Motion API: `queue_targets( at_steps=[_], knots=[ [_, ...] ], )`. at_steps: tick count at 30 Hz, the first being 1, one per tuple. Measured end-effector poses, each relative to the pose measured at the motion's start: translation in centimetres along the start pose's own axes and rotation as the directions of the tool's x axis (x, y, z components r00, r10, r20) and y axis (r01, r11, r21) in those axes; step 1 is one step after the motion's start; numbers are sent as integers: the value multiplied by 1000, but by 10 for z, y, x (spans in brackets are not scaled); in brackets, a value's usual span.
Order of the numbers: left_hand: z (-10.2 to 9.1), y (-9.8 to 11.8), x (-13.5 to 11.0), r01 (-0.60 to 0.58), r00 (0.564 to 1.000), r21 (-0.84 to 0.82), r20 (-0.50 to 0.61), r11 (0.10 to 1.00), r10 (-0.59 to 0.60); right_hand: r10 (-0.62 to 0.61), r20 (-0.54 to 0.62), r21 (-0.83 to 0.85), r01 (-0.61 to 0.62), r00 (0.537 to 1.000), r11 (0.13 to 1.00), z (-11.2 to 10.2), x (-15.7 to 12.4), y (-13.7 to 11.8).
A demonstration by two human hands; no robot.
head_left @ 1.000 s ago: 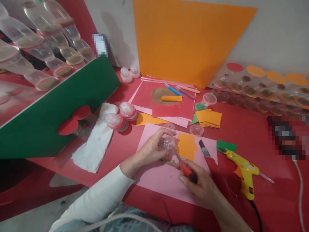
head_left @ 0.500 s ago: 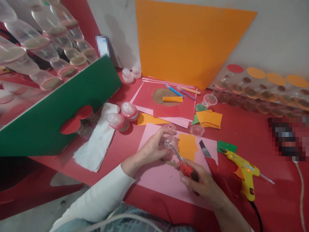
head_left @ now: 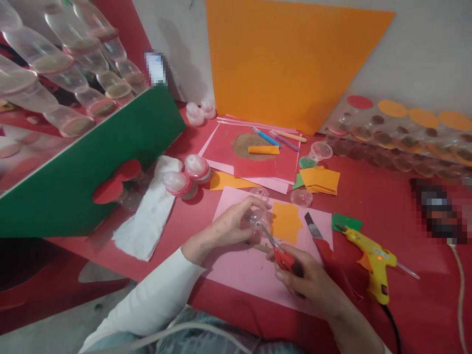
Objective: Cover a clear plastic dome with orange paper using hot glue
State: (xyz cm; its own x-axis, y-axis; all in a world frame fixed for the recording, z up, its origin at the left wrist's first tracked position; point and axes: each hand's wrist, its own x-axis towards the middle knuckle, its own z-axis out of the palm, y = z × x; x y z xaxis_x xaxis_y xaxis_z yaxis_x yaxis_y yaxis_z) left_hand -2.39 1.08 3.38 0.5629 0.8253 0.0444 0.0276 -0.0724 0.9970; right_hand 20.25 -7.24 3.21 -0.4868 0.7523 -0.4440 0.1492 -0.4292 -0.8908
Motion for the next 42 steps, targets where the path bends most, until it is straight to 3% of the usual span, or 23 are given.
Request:
queue_targets(
  at_steps=[12,14,18,22,25,31,42],
  knots=[
    [0,2,-1,112,993,78,22,991,-114,-95,-103,-299,60,990,952,-1,-1,-7],
    [-1,0,-1,90,996,142,10,986,-93,-115,-114,-319,74,987,945,-1,0,-6],
    [-4,-6,1,-46,998,265,-31,963,56,-146,-136,-315,96,980,944,-4,0,-7],
    [-5,-10,3,-97,992,292,-46,952,116,-108,-112,-207,83,988,975,-4,1,-4],
    [-4,-11,2,-96,992,288,-50,953,115,-8,-29,-18,7,1000,1000,-3,2,5],
    [-3,-11,2,-137,988,278,-28,951,150,-3,115,328,-35,993,944,-5,4,20],
    [-2,-13,5,-215,975,265,-2,940,223,76,159,477,-144,984,867,-4,1,21]
  ],
)
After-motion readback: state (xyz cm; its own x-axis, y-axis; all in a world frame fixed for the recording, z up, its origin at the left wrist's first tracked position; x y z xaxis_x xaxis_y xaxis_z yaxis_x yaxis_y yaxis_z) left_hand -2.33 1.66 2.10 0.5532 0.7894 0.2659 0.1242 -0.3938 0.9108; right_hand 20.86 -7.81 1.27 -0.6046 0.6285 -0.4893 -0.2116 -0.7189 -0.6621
